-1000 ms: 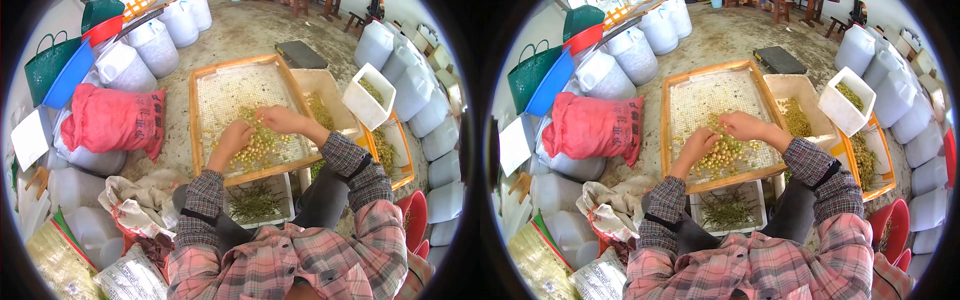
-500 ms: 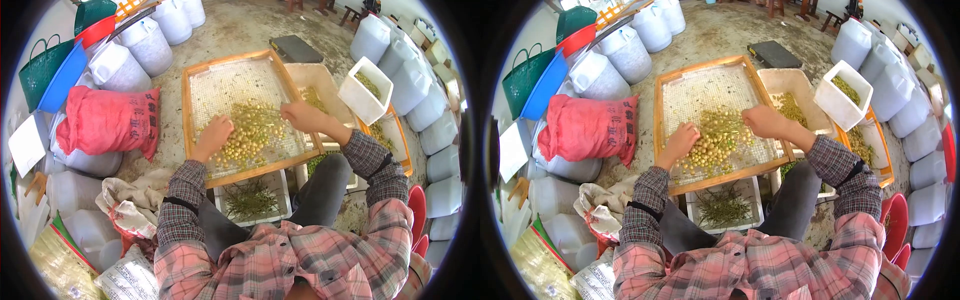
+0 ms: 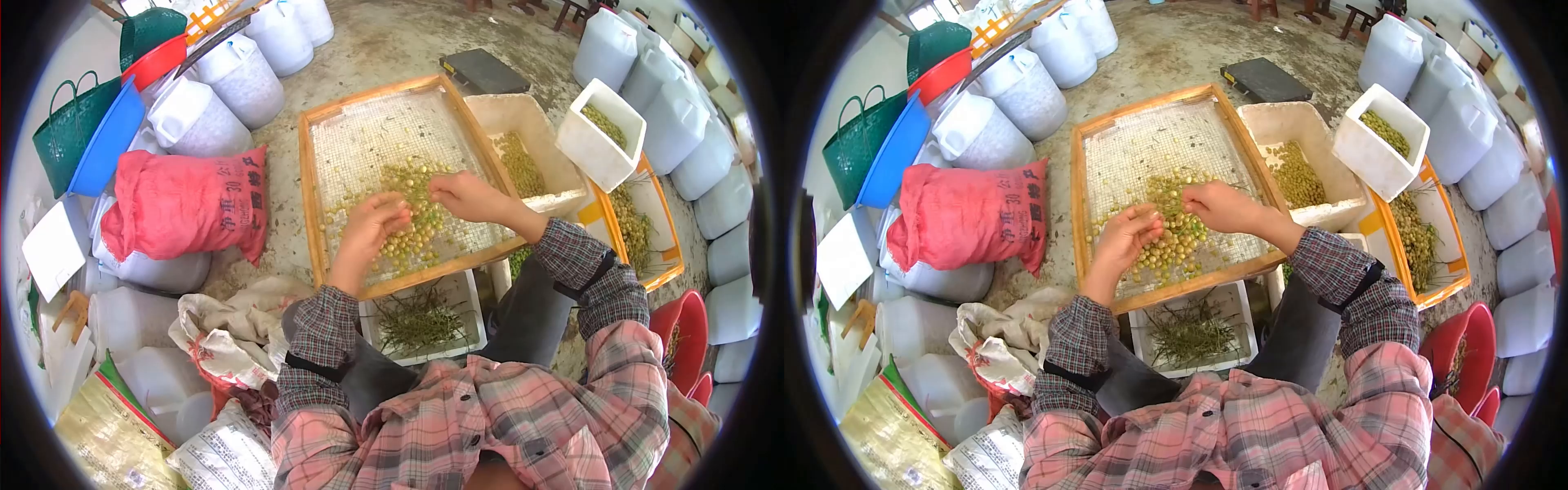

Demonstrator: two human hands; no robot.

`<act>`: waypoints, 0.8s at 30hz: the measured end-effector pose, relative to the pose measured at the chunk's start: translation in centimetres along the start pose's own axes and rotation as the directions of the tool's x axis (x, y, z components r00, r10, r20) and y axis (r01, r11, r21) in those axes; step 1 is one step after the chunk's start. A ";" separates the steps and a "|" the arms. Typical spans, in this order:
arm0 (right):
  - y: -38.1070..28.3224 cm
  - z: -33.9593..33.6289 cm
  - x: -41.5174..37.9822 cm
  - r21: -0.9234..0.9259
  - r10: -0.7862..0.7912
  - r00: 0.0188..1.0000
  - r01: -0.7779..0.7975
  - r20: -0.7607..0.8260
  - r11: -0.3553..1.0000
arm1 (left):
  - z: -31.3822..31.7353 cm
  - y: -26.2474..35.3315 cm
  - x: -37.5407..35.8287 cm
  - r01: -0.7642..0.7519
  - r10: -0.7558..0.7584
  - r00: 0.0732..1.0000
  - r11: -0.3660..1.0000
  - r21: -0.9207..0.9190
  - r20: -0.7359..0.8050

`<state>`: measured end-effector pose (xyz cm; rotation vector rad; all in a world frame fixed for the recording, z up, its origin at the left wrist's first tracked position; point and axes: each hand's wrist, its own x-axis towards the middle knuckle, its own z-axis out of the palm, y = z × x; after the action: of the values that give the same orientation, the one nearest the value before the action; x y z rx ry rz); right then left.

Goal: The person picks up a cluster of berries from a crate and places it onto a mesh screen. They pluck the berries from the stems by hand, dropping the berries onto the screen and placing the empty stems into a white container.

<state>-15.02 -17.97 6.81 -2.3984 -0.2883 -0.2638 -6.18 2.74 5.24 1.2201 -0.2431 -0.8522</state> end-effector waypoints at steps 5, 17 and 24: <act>0.6 0.6 0.9 0.012 -0.023 0.993 0.024 -0.116 1.000 | -4.2 -0.7 1.0 0.018 -0.008 0.979 0.999 -0.047 0.204; 4.2 5.5 4.6 -0.137 -0.027 0.988 0.007 -0.150 0.991 | -6.9 -1.1 0.9 -0.133 0.392 0.919 0.416 0.900 -0.045; 0.5 0.4 6.9 -0.061 -0.088 0.980 0.078 -0.178 0.995 | -1.6 0.5 2.0 -0.253 0.364 0.928 0.776 0.578 -0.084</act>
<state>-8.30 -17.17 8.05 -2.3983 -0.3008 -0.5307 -3.70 2.58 4.54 1.7427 -0.5515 -0.3657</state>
